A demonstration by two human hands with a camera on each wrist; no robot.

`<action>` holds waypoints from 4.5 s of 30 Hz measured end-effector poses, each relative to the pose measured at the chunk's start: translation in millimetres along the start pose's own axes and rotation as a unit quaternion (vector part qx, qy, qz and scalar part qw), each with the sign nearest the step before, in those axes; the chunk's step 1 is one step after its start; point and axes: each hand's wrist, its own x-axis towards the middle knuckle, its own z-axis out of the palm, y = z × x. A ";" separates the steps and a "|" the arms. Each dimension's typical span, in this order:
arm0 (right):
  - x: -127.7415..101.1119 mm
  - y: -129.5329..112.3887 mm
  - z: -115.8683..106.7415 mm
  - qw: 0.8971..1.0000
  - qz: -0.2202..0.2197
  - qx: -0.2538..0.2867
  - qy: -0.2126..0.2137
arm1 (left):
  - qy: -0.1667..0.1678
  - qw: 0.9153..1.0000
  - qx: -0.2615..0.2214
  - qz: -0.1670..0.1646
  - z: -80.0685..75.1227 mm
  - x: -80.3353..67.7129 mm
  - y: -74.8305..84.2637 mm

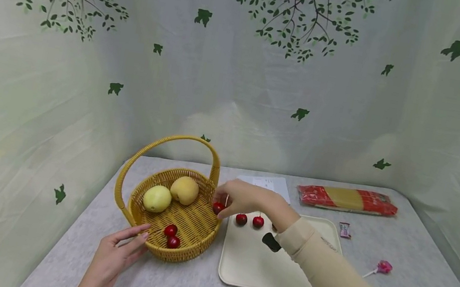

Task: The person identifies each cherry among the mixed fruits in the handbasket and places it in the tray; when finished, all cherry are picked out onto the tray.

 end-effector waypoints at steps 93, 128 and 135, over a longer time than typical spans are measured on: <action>-132.1 142.8 34.3 0.969 0.218 0.058 0.096 | 0.000 1.000 0.012 -0.012 0.3 -0.2 2.1; -30.8 32.1 -25.2 0.995 0.083 0.028 0.050 | 0.001 1.000 0.010 -0.009 1.2 2.1 -0.2; 14.1 2.9 -18.1 1.000 0.022 0.018 0.007 | 0.003 1.000 0.003 -0.009 0.6 2.2 -0.3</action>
